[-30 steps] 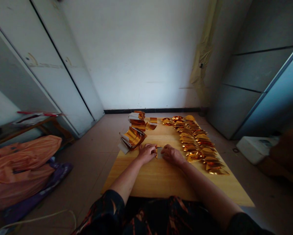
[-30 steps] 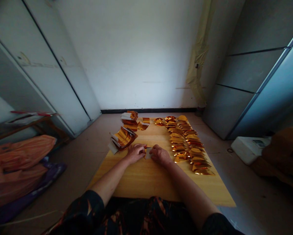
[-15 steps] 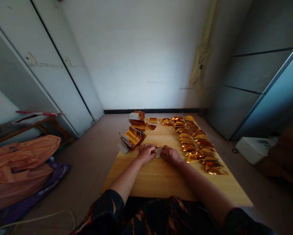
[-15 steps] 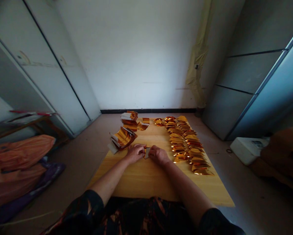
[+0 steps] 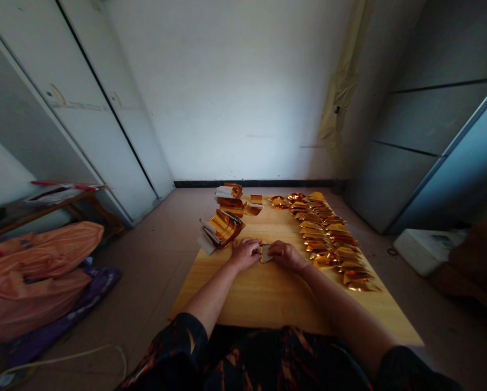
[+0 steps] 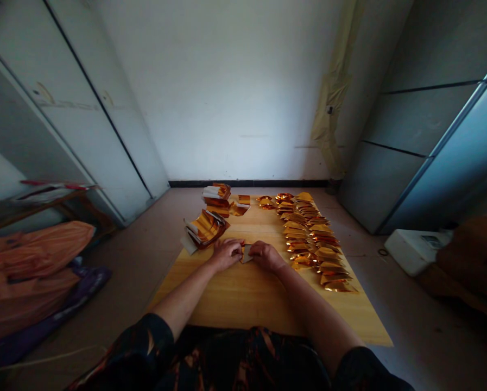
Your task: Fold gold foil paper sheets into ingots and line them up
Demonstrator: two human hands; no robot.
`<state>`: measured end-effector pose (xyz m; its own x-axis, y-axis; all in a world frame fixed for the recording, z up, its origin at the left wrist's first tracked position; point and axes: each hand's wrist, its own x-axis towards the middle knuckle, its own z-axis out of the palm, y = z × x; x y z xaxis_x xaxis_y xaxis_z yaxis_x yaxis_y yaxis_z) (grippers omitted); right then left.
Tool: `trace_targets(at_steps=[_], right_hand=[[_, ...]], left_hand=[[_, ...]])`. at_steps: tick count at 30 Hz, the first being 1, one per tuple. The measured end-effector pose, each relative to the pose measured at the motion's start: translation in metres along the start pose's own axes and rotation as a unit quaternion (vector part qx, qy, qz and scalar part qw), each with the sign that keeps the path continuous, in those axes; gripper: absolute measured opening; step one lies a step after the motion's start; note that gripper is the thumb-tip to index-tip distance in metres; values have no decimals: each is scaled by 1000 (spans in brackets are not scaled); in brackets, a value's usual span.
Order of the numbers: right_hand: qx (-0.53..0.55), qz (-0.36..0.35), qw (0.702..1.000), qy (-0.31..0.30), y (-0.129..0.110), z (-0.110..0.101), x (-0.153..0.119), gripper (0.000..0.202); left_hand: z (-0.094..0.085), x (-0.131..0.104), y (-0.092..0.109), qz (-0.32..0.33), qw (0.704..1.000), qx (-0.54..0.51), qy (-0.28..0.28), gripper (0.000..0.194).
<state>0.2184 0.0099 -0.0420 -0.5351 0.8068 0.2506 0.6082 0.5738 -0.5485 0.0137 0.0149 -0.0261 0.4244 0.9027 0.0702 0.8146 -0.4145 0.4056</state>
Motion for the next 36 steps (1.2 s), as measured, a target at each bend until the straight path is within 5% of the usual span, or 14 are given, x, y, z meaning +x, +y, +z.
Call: trace_targets(at_steps=[6, 13, 36], right_hand=[[23, 66, 997, -26, -4, -4, 9, 12], [-74, 163, 983, -38, -20, -4, 20, 15], [-160, 180, 967, -82, -34, -9, 25, 19]], left_hand=[[0, 0, 0, 8, 1000, -15, 8, 9], [3, 2, -4, 9, 1000, -3, 11, 14], [-2, -1, 1, -1, 1000, -5, 1, 15]])
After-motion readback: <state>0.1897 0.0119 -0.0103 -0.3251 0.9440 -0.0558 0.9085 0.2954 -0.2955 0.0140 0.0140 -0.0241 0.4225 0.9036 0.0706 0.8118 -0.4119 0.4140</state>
